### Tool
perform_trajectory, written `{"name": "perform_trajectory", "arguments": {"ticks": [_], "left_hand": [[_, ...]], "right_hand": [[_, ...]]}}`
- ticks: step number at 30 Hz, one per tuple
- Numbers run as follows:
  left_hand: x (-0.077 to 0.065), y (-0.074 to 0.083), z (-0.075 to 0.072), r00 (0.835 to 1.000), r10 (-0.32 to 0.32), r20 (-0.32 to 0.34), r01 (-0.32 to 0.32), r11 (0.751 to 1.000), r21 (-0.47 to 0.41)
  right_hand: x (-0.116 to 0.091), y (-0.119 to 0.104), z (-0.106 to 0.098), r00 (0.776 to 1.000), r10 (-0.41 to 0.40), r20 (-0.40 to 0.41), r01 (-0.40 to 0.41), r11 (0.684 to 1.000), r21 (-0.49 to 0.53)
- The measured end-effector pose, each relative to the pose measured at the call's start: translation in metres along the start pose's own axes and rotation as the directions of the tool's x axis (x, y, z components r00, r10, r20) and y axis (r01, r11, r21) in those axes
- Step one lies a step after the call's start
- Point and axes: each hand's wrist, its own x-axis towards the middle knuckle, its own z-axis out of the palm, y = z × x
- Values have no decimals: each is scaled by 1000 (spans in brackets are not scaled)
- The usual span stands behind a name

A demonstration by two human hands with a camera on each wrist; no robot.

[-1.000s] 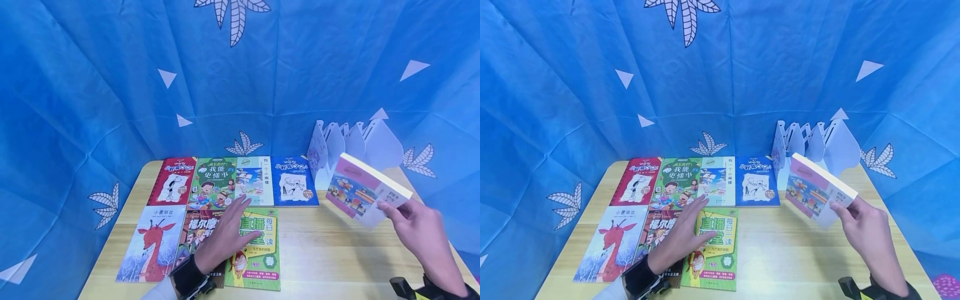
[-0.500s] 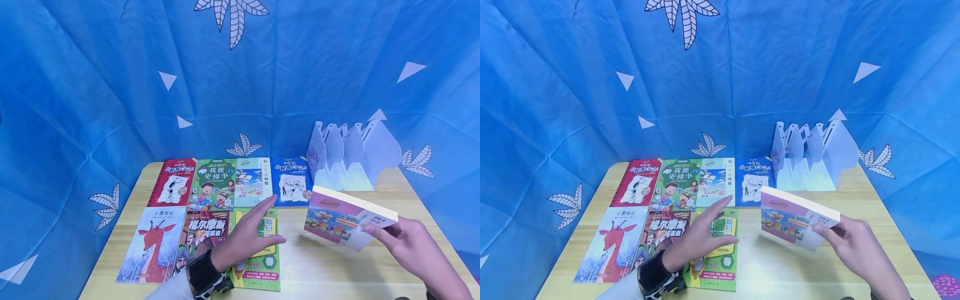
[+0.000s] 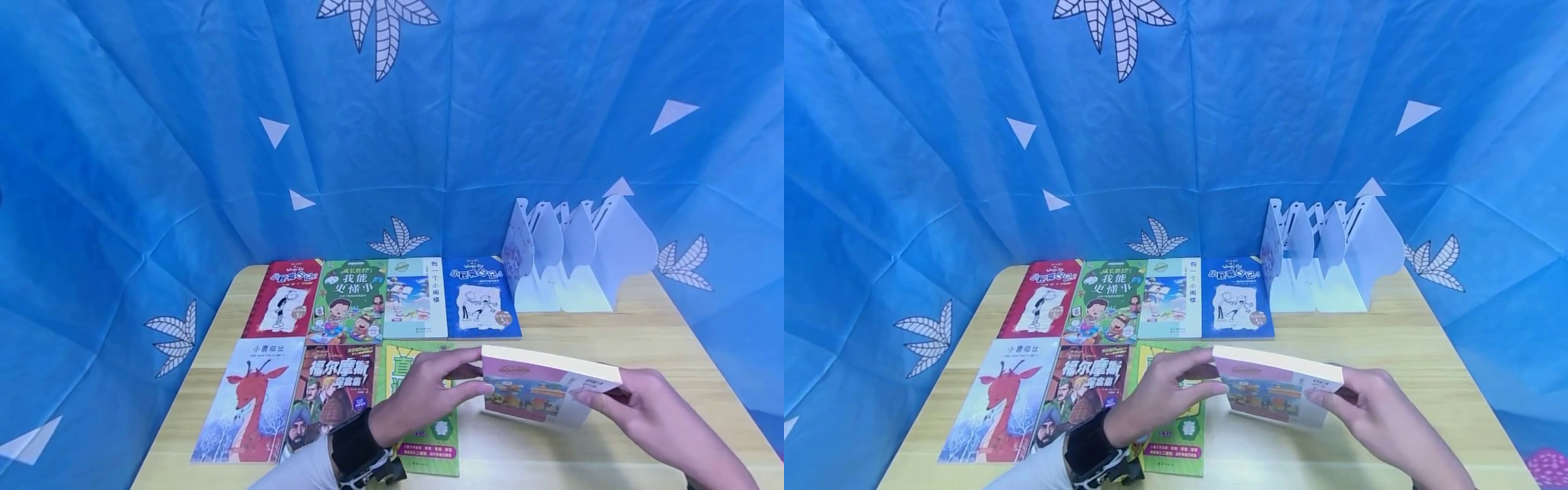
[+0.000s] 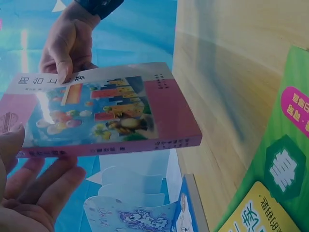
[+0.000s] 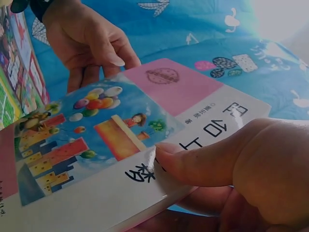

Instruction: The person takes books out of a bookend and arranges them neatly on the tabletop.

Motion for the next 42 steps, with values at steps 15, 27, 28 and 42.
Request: {"name": "perform_trajectory", "arguments": {"ticks": [15, 27, 28, 42], "left_hand": [[-5, -2, -2, 999, -50, -13, 49, 998, -33], [2, -34, 11, 864, -501, 54, 489, 807, -330], [3, -37, 12, 850, -523, 63, 510, 787, -347], [13, -64, 27, 692, -719, 61, 698, 646, -307]], "right_hand": [[8, -3, 7, 976, 104, 193, -111, 993, 26], [-16, 9, -47, 948, 262, -181, -273, 961, -39], [-18, 12, -51, 946, 242, -214, -250, 968, -13], [-25, 25, -59, 932, 156, -328, -146, 988, 56]]}}
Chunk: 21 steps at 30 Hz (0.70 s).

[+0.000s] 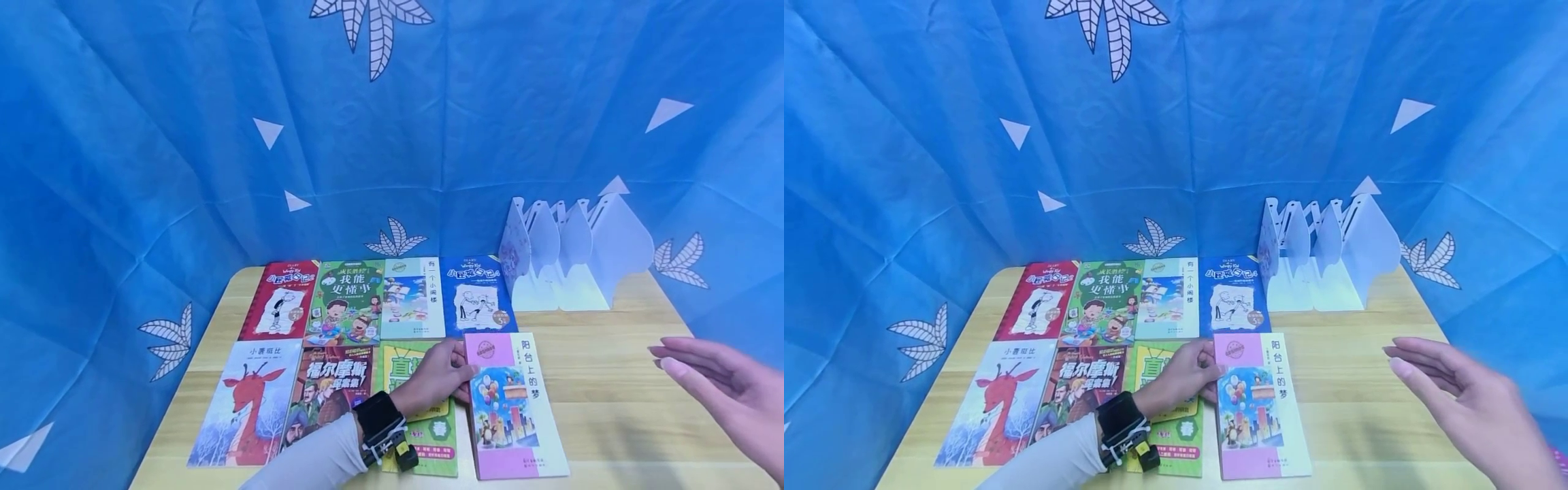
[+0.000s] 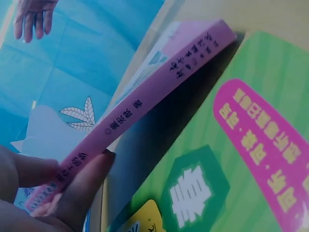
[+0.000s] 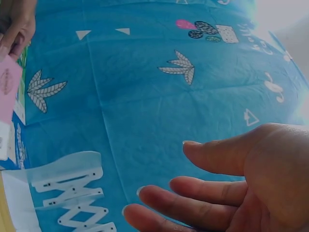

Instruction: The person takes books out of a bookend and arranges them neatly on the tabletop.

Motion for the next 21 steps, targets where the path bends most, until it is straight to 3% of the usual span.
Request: {"name": "perform_trajectory", "arguments": {"ticks": [4, 7, 12, 17, 19, 21], "left_hand": [[0, -1, 3, 997, -37, -63, 45, 991, 126], [0, 1, 2, 994, -35, -101, 61, 959, 276], [1, 4, -2, 996, -12, -91, 56, 860, 506], [5, -2, -7, 998, 53, -37, -18, 781, 624], [7, -4, -8, 995, 90, -32, -44, 728, 684], [5, -4, -8, 991, 125, -41, -50, 645, 762]], "right_hand": [[1, -5, 3, 1000, 18, 2, -17, 1000, -15], [0, -8, 6, 999, 45, 10, -45, 998, -34], [0, -10, 10, 998, 68, 9, -67, 996, -52], [-2, -9, 12, 998, 61, 12, -60, 997, -44], [-2, -9, 13, 997, 69, 18, -68, 996, -60], [-3, -10, 14, 996, 82, 21, -80, 994, -79]]}}
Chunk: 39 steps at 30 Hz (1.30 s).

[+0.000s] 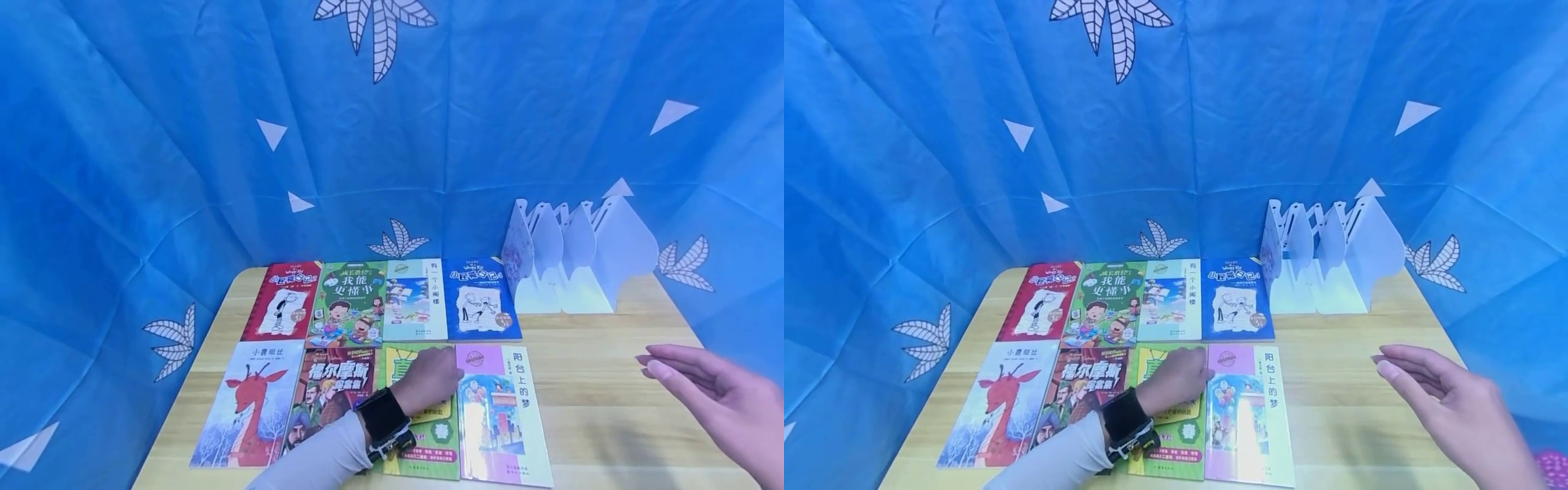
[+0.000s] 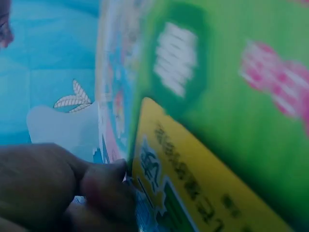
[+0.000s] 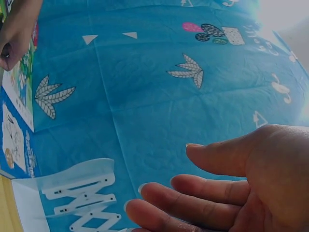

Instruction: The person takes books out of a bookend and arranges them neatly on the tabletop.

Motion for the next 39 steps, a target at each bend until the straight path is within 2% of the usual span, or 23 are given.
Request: {"name": "perform_trajectory", "arguments": {"ticks": [2, 3, 4, 6, 7, 8, 10, 13, 15, 19, 24, 33, 36, 38, 39], "left_hand": [[-5, 4, 2, 997, 66, -33, -61, 988, 139], [-8, 7, 4, 992, 120, -45, -106, 968, 228], [-11, 10, 7, 983, 179, -46, -157, 940, 302], [-17, 16, 12, 949, 315, -14, -278, 856, 435], [-20, 19, 14, 929, 370, 20, -335, 816, 471], [-23, 21, 16, 915, 398, 61, -375, 789, 486], [-27, 25, 19, 900, 413, 139, -426, 767, 479], [-32, 27, 21, 897, 382, 221, -442, 772, 457], [-34, 27, 23, 900, 366, 236, -435, 774, 460], [-36, 28, 24, 898, 373, 232, -439, 762, 476], [-34, 30, 24, 905, 360, 227, -426, 757, 496], [-31, 31, 23, 916, 337, 220, -402, 777, 485], [-28, 27, 23, 904, 368, 217, -427, 766, 481], [-27, 24, 19, 886, 419, 202, -463, 763, 451], [-26, 21, 16, 876, 446, 186, -481, 771, 417]], "right_hand": [[-1, 0, 0, 1000, 11, 1, -11, 1000, -15], [-1, 0, 0, 1000, 11, -2, -11, 1000, -20], [-1, 0, 0, 1000, 11, -4, -11, 1000, -21], [-2, 0, -1, 1000, 8, -6, -8, 1000, -23], [-1, 0, -1, 1000, 5, -8, -6, 1000, -21], [-1, -1, -1, 1000, 3, -7, -4, 1000, -22], [-1, -1, -1, 1000, 4, -5, -4, 1000, -23], [-2, -2, -1, 1000, 16, 1, -16, 1000, -27], [-3, -3, -1, 1000, 24, 3, -24, 999, -34], [-4, -3, -1, 999, 35, 5, -35, 998, -47], [-4, -3, -1, 999, 33, 13, -32, 998, -48], [-4, 2, -2, 999, 9, 48, -7, 998, -56], [-4, 1, -2, 997, 44, 58, -39, 995, -92], [-3, 0, -1, 995, 76, 58, -68, 989, -128], [-2, 0, 0, 995, 89, 52, -81, 986, -147]]}}
